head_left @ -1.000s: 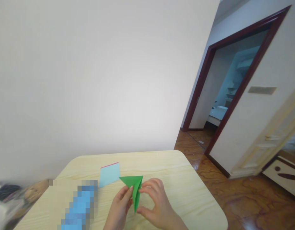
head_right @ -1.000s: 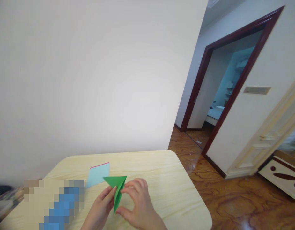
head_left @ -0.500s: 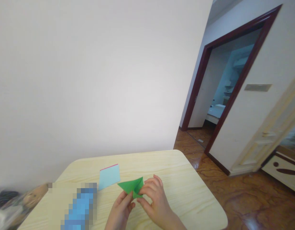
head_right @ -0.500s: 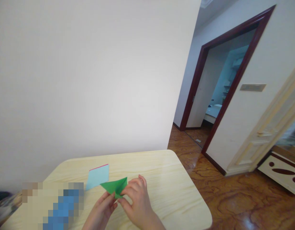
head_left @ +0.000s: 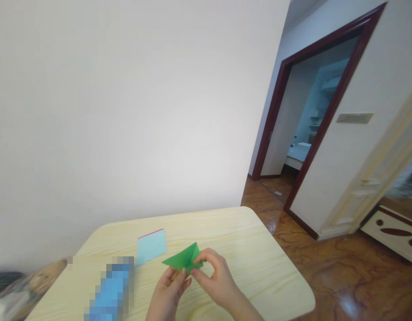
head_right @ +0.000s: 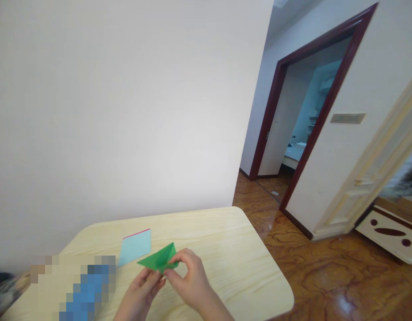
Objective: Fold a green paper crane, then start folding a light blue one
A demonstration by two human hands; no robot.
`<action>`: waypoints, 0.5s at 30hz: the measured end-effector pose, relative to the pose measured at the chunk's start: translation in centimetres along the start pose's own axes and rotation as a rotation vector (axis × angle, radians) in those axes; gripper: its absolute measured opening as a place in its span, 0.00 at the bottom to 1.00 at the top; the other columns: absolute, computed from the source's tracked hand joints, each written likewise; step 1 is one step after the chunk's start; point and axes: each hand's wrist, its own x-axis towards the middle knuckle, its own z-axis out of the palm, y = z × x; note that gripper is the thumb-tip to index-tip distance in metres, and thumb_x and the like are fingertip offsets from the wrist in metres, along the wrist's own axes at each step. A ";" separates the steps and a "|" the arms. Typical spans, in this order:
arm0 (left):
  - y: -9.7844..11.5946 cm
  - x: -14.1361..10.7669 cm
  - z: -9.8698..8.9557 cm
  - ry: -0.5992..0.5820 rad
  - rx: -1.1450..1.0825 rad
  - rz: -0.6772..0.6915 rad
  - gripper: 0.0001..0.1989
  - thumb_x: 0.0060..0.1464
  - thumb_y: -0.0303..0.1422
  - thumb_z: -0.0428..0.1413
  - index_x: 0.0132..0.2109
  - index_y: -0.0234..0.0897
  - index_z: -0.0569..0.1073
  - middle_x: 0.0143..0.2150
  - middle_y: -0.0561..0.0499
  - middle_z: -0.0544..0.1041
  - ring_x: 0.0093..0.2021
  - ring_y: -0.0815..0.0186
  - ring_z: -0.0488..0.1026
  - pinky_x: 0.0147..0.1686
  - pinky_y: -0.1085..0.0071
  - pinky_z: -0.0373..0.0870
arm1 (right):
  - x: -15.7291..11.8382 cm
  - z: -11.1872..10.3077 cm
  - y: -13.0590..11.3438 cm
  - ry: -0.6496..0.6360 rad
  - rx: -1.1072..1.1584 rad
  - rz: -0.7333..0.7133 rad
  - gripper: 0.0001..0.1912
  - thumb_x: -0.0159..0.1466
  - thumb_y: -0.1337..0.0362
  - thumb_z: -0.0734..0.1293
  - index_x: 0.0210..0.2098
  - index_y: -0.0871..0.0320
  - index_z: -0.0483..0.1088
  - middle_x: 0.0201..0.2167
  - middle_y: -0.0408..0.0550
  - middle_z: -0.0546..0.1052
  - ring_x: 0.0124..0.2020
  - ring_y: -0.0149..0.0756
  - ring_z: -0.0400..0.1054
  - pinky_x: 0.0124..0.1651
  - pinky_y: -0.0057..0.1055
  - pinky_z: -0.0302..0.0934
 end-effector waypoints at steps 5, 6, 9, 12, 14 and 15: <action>0.0 0.2 -0.3 -0.006 0.075 -0.010 0.19 0.29 0.39 0.67 0.32 0.35 0.77 0.27 0.51 0.79 0.24 0.69 0.73 0.22 0.76 0.67 | 0.1 -0.8 -0.9 -0.139 -0.152 -0.060 0.08 0.50 0.64 0.71 0.30 0.55 0.72 0.34 0.44 0.70 0.38 0.35 0.65 0.39 0.28 0.59; 0.0 0.3 -0.5 -0.001 0.082 -0.023 0.18 0.29 0.39 0.68 0.31 0.35 0.77 0.27 0.52 0.78 0.23 0.70 0.72 0.20 0.78 0.65 | 0.1 -0.9 -1.1 -0.162 -0.178 -0.070 0.07 0.51 0.64 0.71 0.30 0.54 0.72 0.34 0.44 0.70 0.38 0.35 0.65 0.39 0.28 0.59; -0.2 0.6 -0.8 -0.018 0.062 -0.062 0.18 0.29 0.39 0.68 0.30 0.36 0.77 0.25 0.53 0.77 0.23 0.72 0.71 0.20 0.79 0.63 | 0.3 -1.1 -1.5 -0.194 -0.214 -0.088 0.04 0.53 0.64 0.69 0.31 0.54 0.72 0.34 0.45 0.69 0.37 0.35 0.65 0.38 0.28 0.59; -0.2 0.6 -1.0 -0.030 0.030 -0.111 0.17 0.30 0.40 0.67 0.30 0.36 0.77 0.26 0.53 0.78 0.26 0.71 0.72 0.21 0.79 0.63 | 0.4 -1.0 -1.8 -0.174 -0.203 -0.069 0.04 0.55 0.66 0.68 0.31 0.55 0.73 0.34 0.45 0.68 0.38 0.35 0.64 0.38 0.28 0.59; -0.1 0.5 -1.0 -0.022 0.031 -0.130 0.17 0.30 0.41 0.67 0.29 0.36 0.76 0.28 0.51 0.78 0.28 0.69 0.73 0.22 0.79 0.63 | 0.4 -0.8 -1.8 -0.167 -0.174 -0.063 0.05 0.55 0.68 0.67 0.32 0.55 0.73 0.35 0.45 0.68 0.39 0.35 0.64 0.40 0.28 0.59; -0.1 0.4 -1.0 -0.015 0.041 -0.124 0.17 0.30 0.41 0.67 0.29 0.36 0.76 0.28 0.51 0.78 0.28 0.69 0.73 0.22 0.79 0.63 | 0.4 -0.6 -1.7 -0.163 -0.158 -0.061 0.05 0.54 0.68 0.67 0.32 0.55 0.73 0.36 0.46 0.68 0.40 0.35 0.64 0.41 0.28 0.59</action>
